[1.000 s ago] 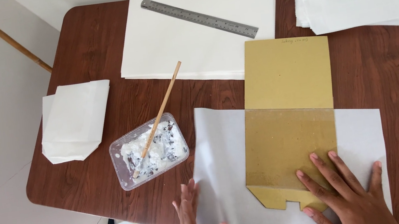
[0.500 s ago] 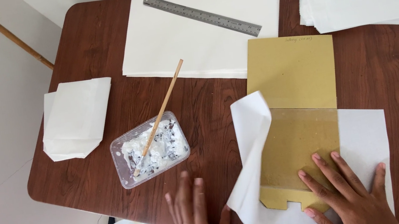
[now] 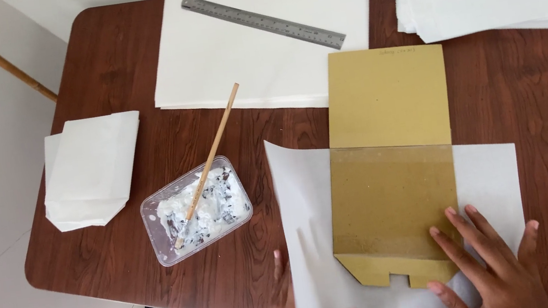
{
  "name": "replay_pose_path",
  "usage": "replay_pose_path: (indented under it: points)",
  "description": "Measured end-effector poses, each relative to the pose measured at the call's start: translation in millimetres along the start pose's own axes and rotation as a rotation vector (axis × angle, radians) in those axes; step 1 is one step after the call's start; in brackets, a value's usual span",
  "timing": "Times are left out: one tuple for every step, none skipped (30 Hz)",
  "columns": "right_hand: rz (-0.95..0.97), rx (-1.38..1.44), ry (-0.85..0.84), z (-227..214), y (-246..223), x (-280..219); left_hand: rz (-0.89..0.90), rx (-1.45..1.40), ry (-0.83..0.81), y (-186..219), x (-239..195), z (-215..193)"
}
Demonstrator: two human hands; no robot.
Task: Folding and gluing paper sheets using a template and a brush to create handmade bags.
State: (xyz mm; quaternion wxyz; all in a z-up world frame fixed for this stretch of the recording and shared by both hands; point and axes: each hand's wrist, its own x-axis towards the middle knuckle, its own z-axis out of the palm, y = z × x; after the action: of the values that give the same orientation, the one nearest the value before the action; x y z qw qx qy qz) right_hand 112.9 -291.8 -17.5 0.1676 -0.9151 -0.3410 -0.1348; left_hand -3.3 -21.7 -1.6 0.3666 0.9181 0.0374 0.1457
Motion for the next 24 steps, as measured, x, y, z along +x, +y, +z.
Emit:
replay_pose_path:
  points:
    - [0.028,-0.002,-0.006,-1,-2,-1,-0.218,-0.123,0.075,-3,-13,10]
    - [0.051,-0.002,-0.011,-1,-3,0,-0.440,-0.244,0.152,-6,-26,20]
    - [0.055,-0.002,-0.011,-3,-5,0,-0.440,-0.243,0.148,5,-11,10]
    - [0.037,-0.029,-0.013,-4,-6,3,-0.323,-0.250,0.069,15,5,0]
    - [0.019,-0.056,-0.015,-5,-7,5,-0.206,-0.257,-0.010,26,22,-9]
    - [0.019,-0.061,-0.012,-6,-7,7,-0.201,-0.260,-0.009,17,19,-7]
    - [0.008,-0.115,-0.044,-8,-5,10,0.047,-0.123,-0.100,9,17,-5]
    - [0.007,-0.167,-0.084,-12,-7,9,0.289,0.010,-0.204,2,13,-4]
    - [0.018,-0.171,-0.091,-17,-9,9,0.292,0.002,-0.214,9,17,-9]
    - [0.004,-0.144,-0.096,-19,-9,12,0.300,0.016,-0.353,14,24,-12]
    - [-0.009,-0.116,-0.100,-22,-9,15,0.308,0.031,-0.491,20,30,-16]
    - [-0.006,-0.122,-0.093,-20,-6,15,0.318,0.032,-0.489,22,35,-13]
    - [0.000,-0.133,-0.116,-18,-3,14,0.379,0.068,-0.510,25,41,-11]
    - [0.008,-0.140,-0.146,-17,-2,11,0.434,0.103,-0.538,28,43,-10]
    - [0.013,-0.142,-0.147,-17,-1,9,0.437,0.101,-0.542,29,45,-7]
    - [0.005,-0.149,-0.141,-15,-1,9,0.481,0.136,-0.526,30,49,-4]
    - [-0.004,-0.155,-0.135,-13,1,9,0.526,0.171,-0.509,31,52,-1]
    - [-0.002,-0.155,-0.134,-12,1,8,0.527,0.172,-0.511,30,51,4]
    - [0.000,-0.142,-0.133,-11,2,7,0.561,0.226,-0.487,30,51,8]
    - [0.004,-0.129,-0.133,-10,3,6,0.596,0.278,-0.465,29,51,13]
    - [0.008,-0.129,-0.133,-9,3,6,0.598,0.277,-0.468,28,51,16]
    - [0.009,-0.096,-0.122,-9,2,5,0.625,0.300,-0.441,28,50,20]
    - [0.009,-0.063,-0.109,-8,2,5,0.652,0.323,-0.413,27,50,23]
    - [0.012,-0.063,-0.111,-7,4,3,0.653,0.321,-0.416,27,50,24]
